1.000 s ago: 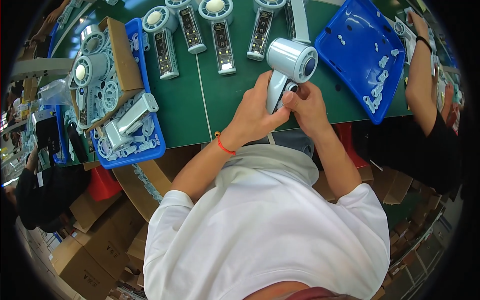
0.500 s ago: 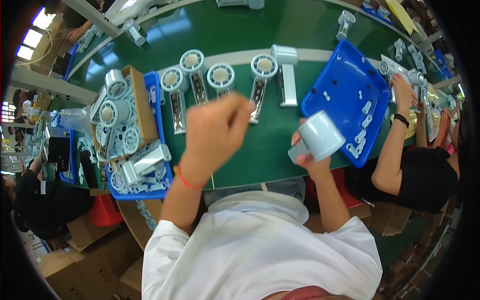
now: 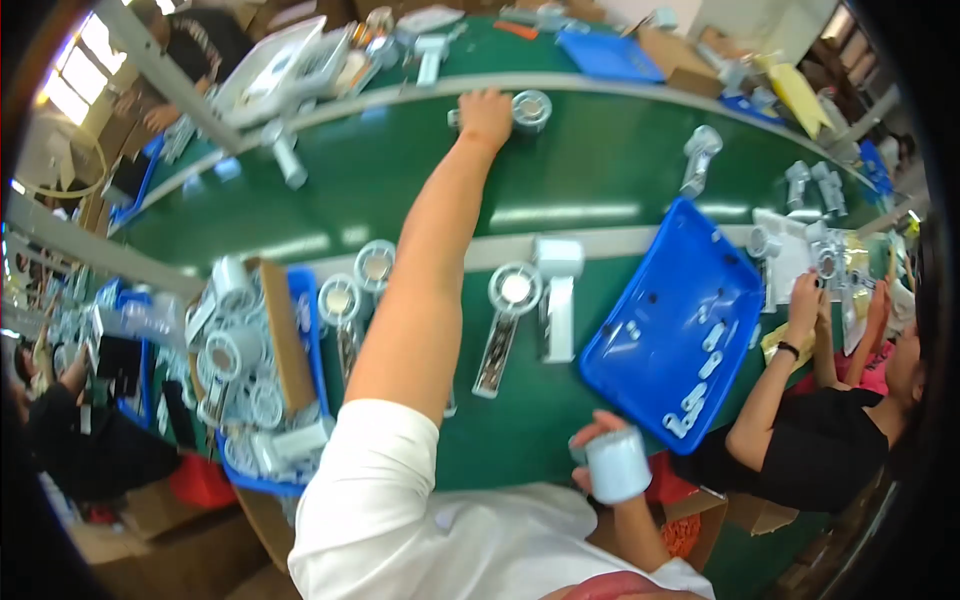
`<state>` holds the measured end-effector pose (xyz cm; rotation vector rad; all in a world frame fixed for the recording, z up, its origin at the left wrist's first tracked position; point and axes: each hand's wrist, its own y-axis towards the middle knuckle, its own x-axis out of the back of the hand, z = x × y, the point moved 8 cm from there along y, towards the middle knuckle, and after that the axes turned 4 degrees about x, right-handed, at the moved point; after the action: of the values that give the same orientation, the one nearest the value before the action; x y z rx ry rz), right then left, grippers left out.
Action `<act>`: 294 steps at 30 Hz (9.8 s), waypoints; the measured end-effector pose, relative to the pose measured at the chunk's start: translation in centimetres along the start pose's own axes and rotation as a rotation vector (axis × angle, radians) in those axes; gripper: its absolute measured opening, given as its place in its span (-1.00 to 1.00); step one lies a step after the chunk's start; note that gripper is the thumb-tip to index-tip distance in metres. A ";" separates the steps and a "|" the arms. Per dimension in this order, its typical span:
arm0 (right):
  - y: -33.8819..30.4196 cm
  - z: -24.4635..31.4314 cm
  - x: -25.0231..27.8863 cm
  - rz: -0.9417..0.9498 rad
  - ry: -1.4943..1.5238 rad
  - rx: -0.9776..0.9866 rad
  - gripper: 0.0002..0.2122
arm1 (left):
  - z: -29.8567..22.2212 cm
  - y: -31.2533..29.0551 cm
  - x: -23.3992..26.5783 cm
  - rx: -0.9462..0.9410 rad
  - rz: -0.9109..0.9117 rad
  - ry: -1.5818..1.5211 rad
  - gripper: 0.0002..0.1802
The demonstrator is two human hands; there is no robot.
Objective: Assembling components for handheld fans on a factory production line.
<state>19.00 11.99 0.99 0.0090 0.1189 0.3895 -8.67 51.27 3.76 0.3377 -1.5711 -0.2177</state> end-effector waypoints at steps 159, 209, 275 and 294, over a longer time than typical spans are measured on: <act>1.4 0.0 -4.0 -0.101 -0.155 -0.197 -0.72 | -7.3 -42.1 11.6 0.172 0.292 -1.449 -0.09; 2.7 0.9 -4.2 -0.038 -0.318 -0.259 -0.78 | -7.6 -41.9 12.1 0.202 0.184 -1.117 -0.19; 1.3 -0.1 -7.7 -0.059 0.147 0.065 -0.28 | -7.8 -40.7 13.2 0.045 0.195 -1.261 -0.04; 0.4 0.6 -7.1 -0.104 -0.042 0.131 -0.39 | -8.7 -42.2 12.5 0.264 0.627 -2.138 -0.20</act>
<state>12.39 9.69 2.44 0.1392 0.1028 0.2773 3.28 8.06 1.23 -0.4778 -3.6989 0.2976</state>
